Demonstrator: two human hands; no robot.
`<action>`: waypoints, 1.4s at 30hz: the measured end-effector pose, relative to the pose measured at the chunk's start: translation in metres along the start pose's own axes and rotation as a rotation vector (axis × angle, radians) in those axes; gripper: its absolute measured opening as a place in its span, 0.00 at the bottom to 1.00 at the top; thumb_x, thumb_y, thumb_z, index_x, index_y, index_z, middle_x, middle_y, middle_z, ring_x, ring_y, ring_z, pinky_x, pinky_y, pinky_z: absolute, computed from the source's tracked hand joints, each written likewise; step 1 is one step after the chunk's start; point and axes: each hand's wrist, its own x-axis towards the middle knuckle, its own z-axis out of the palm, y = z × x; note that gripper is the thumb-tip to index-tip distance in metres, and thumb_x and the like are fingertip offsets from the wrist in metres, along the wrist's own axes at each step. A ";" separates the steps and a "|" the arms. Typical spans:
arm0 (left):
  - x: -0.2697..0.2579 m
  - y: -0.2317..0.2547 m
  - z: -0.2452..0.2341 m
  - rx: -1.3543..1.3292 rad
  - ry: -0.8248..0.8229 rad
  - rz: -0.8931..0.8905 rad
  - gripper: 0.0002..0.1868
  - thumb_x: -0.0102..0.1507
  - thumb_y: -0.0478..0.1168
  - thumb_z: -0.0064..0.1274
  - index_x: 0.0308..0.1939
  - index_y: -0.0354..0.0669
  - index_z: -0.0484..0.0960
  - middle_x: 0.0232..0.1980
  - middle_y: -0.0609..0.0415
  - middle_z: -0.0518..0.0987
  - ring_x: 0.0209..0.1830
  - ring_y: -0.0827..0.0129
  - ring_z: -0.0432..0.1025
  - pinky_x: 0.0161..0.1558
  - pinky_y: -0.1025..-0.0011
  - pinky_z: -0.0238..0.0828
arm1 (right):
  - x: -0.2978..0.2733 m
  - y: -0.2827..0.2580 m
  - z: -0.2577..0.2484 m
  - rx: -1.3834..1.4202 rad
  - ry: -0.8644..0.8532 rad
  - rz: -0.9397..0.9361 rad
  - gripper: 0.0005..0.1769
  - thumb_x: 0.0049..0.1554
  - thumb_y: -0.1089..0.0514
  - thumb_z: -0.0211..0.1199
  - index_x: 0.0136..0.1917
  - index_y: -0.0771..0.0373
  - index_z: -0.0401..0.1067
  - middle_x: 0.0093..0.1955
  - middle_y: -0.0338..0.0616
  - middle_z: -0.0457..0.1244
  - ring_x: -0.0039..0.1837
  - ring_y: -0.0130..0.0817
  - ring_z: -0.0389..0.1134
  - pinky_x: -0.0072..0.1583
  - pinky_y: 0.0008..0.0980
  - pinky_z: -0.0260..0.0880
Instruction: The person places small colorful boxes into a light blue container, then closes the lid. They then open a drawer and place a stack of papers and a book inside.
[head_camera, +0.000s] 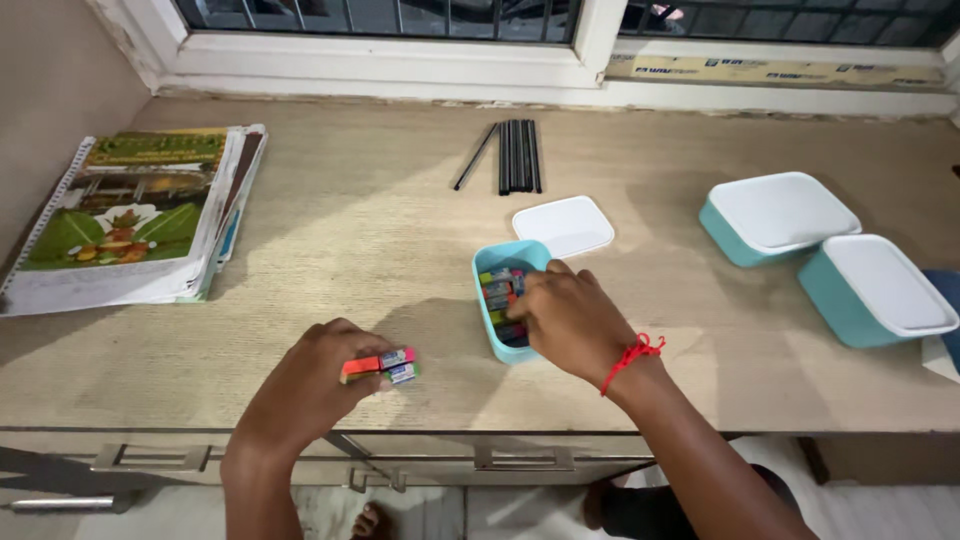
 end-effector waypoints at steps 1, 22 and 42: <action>-0.001 -0.004 0.001 0.000 -0.001 0.011 0.20 0.53 0.42 0.68 0.50 0.48 0.89 0.45 0.52 0.84 0.50 0.59 0.75 0.54 0.63 0.71 | -0.003 -0.001 0.000 0.013 0.039 -0.008 0.17 0.47 0.70 0.60 0.45 0.57 0.84 0.45 0.44 0.69 0.56 0.46 0.66 0.55 0.48 0.66; -0.023 -0.011 -0.009 -0.021 0.003 -0.045 0.17 0.50 0.39 0.70 0.43 0.49 0.85 0.41 0.58 0.78 0.49 0.66 0.75 0.50 0.65 0.74 | -0.079 -0.079 0.022 0.319 0.596 -0.045 0.13 0.49 0.66 0.73 0.50 0.57 0.82 0.48 0.39 0.68 0.53 0.37 0.69 0.51 0.36 0.72; -0.002 0.074 0.026 -0.366 0.097 0.424 0.18 0.59 0.38 0.64 0.49 0.41 0.75 0.46 0.49 0.85 0.45 0.62 0.84 0.45 0.67 0.81 | -0.069 -0.054 0.007 0.426 0.547 -0.028 0.22 0.50 0.64 0.74 0.59 0.61 0.78 0.58 0.51 0.72 0.58 0.38 0.76 0.56 0.35 0.77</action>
